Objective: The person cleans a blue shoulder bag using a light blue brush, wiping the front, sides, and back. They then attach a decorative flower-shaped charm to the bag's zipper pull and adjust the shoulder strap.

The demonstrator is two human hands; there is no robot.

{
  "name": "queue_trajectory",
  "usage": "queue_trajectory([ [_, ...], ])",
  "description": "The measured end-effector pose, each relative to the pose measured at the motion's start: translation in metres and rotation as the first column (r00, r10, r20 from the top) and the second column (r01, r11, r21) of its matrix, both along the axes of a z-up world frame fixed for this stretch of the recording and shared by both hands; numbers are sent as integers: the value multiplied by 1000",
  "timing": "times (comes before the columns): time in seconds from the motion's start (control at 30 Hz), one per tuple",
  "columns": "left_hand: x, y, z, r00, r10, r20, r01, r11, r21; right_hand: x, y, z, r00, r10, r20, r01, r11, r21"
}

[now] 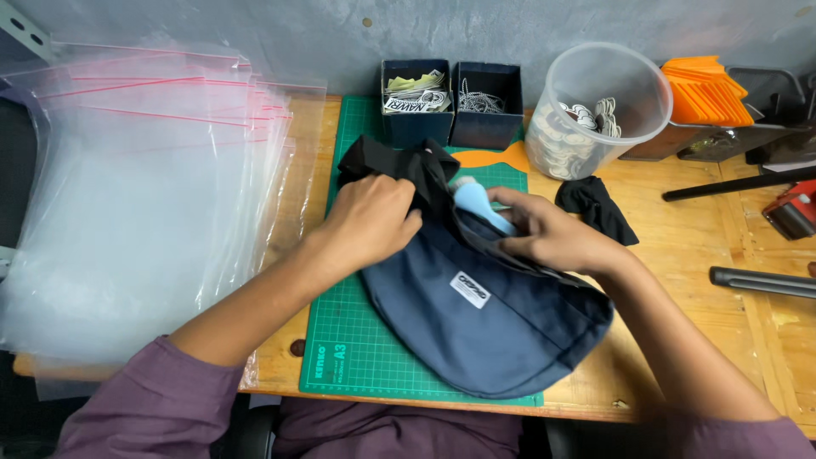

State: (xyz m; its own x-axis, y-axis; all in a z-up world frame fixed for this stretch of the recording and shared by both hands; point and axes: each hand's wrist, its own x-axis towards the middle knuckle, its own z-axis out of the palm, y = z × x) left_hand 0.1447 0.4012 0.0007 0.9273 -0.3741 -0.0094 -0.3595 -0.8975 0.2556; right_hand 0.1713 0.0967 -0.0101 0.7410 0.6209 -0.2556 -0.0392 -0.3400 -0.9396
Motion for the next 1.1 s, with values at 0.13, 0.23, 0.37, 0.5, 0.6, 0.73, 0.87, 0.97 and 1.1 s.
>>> queue_trajectory([
  [0.13,14,8,-10,997,52,48,-51,998,-32,19,29,-5,995,37,91,-40,999,32],
  [0.23,10,15,-9,989,125,80,-123,992,-32,21,25,17,915,-63,397,89,995,-47],
  [0.37,5,18,-3,983,137,122,-144,988,52,-10,22,45,844,-198,499,294,948,-121],
  [0.5,-13,14,46,987,134,86,-148,972,180,-33,49,41,941,84,327,17,956,-294],
  [0.6,-25,22,52,983,184,-25,-177,967,182,1,32,-16,736,176,654,296,785,-544],
  [0.73,-35,37,50,948,261,-184,-228,956,185,-16,40,7,787,-7,616,346,833,-432],
  [0.87,-36,41,39,985,171,-38,-172,984,-36,-23,47,9,813,-183,553,361,904,-231],
  [0.97,-29,44,22,974,210,81,-198,970,-140,-15,44,-7,779,-254,573,407,901,-154],
  [1.1,-18,55,-15,944,327,35,-307,915,-263,-21,52,-23,779,-239,580,384,912,-141],
])
